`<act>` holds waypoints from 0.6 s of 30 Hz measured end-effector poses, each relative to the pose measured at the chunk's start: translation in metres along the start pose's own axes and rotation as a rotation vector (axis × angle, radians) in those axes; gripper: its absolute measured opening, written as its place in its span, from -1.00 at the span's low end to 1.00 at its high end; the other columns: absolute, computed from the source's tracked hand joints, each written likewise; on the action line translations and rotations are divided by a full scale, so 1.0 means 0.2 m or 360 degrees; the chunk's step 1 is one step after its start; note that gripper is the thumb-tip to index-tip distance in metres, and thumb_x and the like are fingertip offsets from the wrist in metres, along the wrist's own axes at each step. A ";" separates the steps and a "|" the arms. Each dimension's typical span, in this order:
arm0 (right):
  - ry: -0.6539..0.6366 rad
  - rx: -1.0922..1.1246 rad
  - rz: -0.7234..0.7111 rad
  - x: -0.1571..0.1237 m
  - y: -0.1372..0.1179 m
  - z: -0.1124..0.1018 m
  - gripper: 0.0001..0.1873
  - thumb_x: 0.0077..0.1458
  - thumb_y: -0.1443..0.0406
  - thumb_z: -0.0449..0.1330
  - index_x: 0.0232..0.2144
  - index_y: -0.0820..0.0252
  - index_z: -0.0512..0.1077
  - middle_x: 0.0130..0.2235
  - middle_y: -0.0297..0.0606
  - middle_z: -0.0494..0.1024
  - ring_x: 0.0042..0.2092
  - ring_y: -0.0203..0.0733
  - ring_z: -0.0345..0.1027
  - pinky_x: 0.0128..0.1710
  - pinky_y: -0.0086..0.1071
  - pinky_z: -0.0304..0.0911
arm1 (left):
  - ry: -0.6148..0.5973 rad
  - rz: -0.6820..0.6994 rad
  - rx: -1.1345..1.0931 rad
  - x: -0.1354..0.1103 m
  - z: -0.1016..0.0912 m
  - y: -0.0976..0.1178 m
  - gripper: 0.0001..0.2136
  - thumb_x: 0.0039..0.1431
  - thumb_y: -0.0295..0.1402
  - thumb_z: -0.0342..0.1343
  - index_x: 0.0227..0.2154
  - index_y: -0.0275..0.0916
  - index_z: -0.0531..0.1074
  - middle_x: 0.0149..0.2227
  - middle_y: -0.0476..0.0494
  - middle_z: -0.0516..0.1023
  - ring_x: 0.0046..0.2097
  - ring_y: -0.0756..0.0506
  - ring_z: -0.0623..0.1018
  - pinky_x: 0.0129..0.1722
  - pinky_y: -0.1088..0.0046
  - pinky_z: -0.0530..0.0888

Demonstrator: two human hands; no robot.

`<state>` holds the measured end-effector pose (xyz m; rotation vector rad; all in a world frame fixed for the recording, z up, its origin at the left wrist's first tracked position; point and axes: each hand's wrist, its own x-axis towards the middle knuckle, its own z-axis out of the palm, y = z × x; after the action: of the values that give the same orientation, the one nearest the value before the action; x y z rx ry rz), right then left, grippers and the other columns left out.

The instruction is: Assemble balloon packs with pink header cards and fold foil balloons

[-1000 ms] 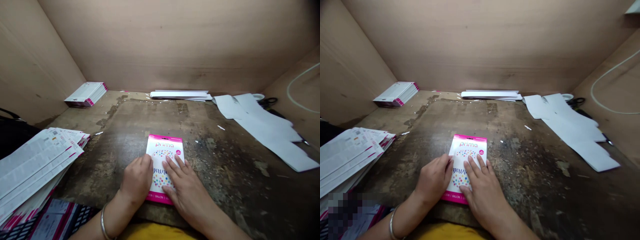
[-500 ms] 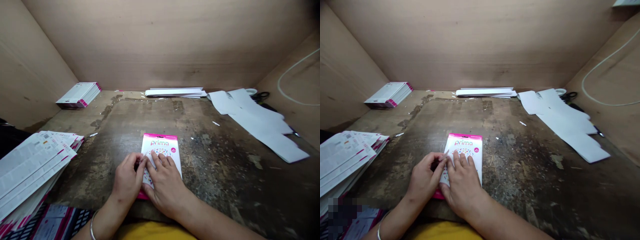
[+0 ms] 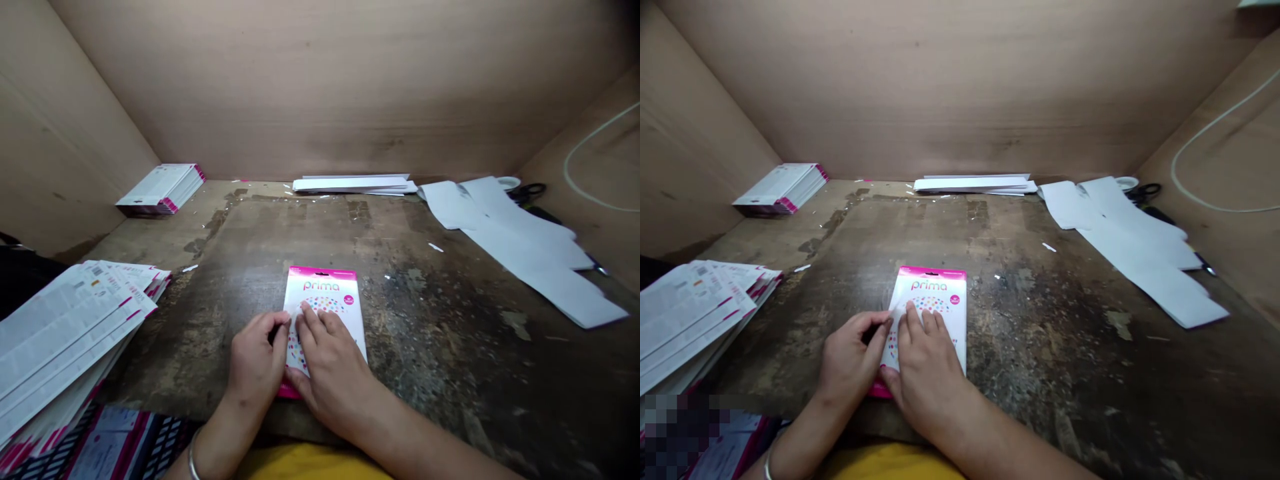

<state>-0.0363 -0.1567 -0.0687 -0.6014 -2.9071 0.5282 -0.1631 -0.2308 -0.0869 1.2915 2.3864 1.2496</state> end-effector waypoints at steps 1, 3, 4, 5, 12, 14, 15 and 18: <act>0.0010 0.0010 0.0003 0.00 0.00 -0.01 -0.34 0.11 0.14 0.13 0.16 0.44 0.18 0.23 0.09 0.13 0.21 0.18 -0.03 0.23 -0.03 -0.11 | 0.0009 0.0122 0.0048 -0.01 0.01 0.00 -0.87 0.14 -0.41 0.03 -0.33 -0.22 0.47 -0.32 -0.08 0.55 -0.27 -0.08 0.52 -0.22 0.39 0.44; 0.0014 0.0032 0.0004 0.01 -0.01 -0.03 -0.39 0.08 0.19 0.15 0.12 0.44 0.25 0.18 0.11 0.21 0.20 0.17 -0.01 0.23 -0.04 -0.11 | -0.0005 0.0314 0.0148 -0.01 0.02 -0.01 -0.86 0.15 -0.46 0.00 -0.30 -0.24 0.45 -0.32 -0.11 0.54 -0.25 -0.09 0.51 -0.20 0.37 0.44; 0.0008 0.0058 -0.0003 0.01 0.00 -0.05 -0.41 0.07 0.20 0.16 0.10 0.44 0.27 0.16 0.11 0.24 0.20 0.16 -0.01 0.23 -0.04 -0.11 | -0.0017 0.0375 0.0195 -0.01 0.02 -0.01 -0.86 0.15 -0.48 -0.01 -0.29 -0.25 0.44 -0.32 -0.12 0.53 -0.24 -0.09 0.50 -0.20 0.36 0.44; -0.0008 0.0097 -0.0018 0.01 0.01 -0.07 -0.41 0.07 0.21 0.17 0.10 0.43 0.27 0.16 0.11 0.24 0.21 0.15 -0.01 0.23 -0.06 -0.09 | -0.0036 0.0416 0.0234 -0.01 0.02 -0.01 -0.85 0.16 -0.49 -0.03 -0.28 -0.26 0.44 -0.32 -0.13 0.53 -0.24 -0.10 0.49 -0.20 0.36 0.45; -0.0107 0.0091 -0.0010 -0.15 0.14 -0.13 -0.34 0.11 0.24 0.12 0.22 0.34 0.09 0.28 -0.08 0.02 0.30 0.04 -0.24 0.25 0.03 -0.13 | -0.0105 0.0479 0.0353 -0.01 0.03 -0.03 -0.79 0.18 -0.52 -0.04 -0.20 -0.28 0.45 -0.30 -0.15 0.52 -0.22 -0.11 0.47 -0.19 0.32 0.45; -0.0174 0.0020 0.0028 -0.17 0.15 -0.12 -0.34 0.12 0.20 0.11 0.22 0.32 0.09 0.27 -0.12 0.03 0.30 0.04 -0.23 0.25 0.07 -0.19 | -0.0102 0.0480 0.0380 -0.01 0.03 -0.02 -0.81 0.18 -0.52 -0.03 -0.21 -0.28 0.45 -0.31 -0.14 0.52 -0.23 -0.11 0.46 -0.20 0.32 0.44; -0.0202 0.0004 0.0041 -0.18 0.15 -0.11 -0.33 0.13 0.18 0.10 0.22 0.31 0.08 0.28 -0.14 0.01 0.30 0.02 -0.23 0.25 0.07 -0.20 | -0.0099 0.0489 0.0392 -0.01 0.03 -0.02 -0.82 0.18 -0.51 -0.02 -0.22 -0.28 0.45 -0.31 -0.14 0.52 -0.24 -0.11 0.46 -0.21 0.32 0.44; -0.0226 0.0010 0.0040 -0.15 0.13 -0.09 -0.34 0.15 0.16 0.08 0.23 0.27 0.05 0.28 -0.19 -0.02 0.30 -0.02 -0.23 0.26 0.05 -0.23 | -0.0101 0.0526 0.0438 0.00 0.03 0.00 -0.85 0.20 -0.49 -0.02 -0.27 -0.28 0.45 -0.34 -0.14 0.50 -0.26 -0.12 0.45 -0.23 0.32 0.43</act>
<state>0.0035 -0.1402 -0.0622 -0.6250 -3.0326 0.6068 -0.1600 -0.2278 -0.0903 1.8385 2.4345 0.9508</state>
